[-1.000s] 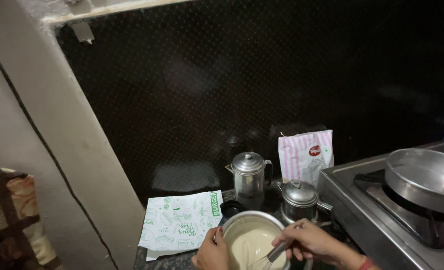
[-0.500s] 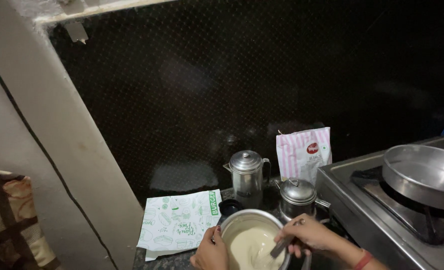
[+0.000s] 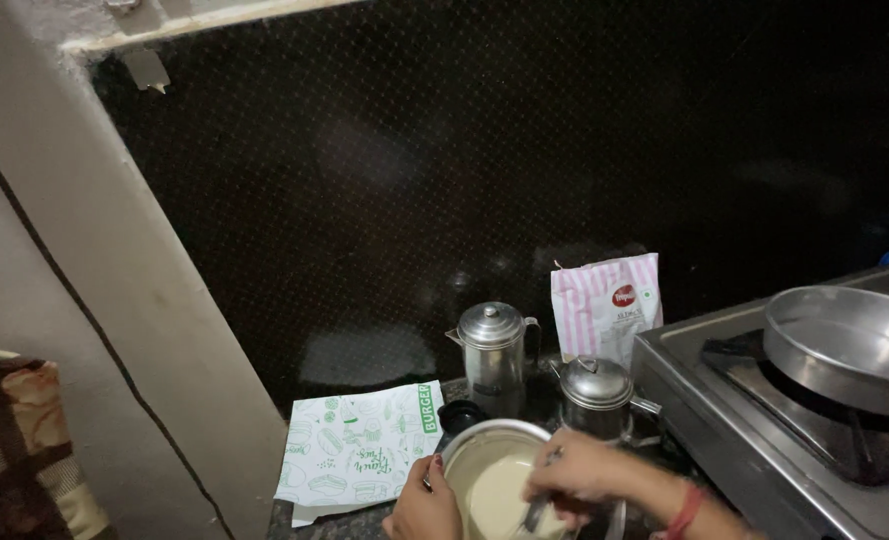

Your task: Whisking a light-colored batter or mixture in a stainless steel bowl with a hand whisk.

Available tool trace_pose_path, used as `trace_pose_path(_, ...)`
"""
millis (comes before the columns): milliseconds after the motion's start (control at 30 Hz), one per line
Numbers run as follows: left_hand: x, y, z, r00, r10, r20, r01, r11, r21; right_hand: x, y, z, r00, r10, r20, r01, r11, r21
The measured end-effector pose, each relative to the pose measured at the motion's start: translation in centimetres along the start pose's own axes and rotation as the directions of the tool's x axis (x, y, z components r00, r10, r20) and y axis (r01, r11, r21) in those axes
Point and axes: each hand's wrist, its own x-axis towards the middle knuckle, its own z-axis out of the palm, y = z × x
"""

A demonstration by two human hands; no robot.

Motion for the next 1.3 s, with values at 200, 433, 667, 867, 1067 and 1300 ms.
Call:
trace_pose_path(200,-0.5,0.9,-1.5,0.999,-0.009,0.051,0.007,0.999,0.032,-1.7,-4.2,0.9,0.896,-0.158,-0.416,-0.091,0.85,-0.52)
trace_pose_path(433,0.0,0.2,-0.2,1.0,0.029,0.002,-0.029,0.999,0.013,0.1,-0.8,2.5,0.984,-0.126,-0.129,0.114,0.989,-0.097)
trace_pose_path(667,0.0,0.1,-0.2,0.998,0.049,-0.039,-0.049,0.999,0.021,-1.0,-5.3,-0.3,0.989,0.033,-0.148,-0.094,0.9,-0.426)
trace_pose_path(867,1.2,-1.1,1.4,0.998,0.051,-0.021,-0.051,0.999,0.02,0.7,-3.0,3.5,0.961,-0.208,-0.181,0.119,0.906,-0.407)
trace_pose_path(1067,1.2,-0.6,0.9,0.999,0.045,0.013,-0.045,0.998,0.041,-1.8,-4.1,1.5,0.968,-0.187,0.169,0.245,0.855,-0.458)
trace_pose_path(1300,2.1,-1.2,1.8,0.997,0.06,0.039,-0.063,0.996,0.067,-1.4,-8.5,0.7,0.982,-0.107,-0.154,-0.022,0.749,-0.662)
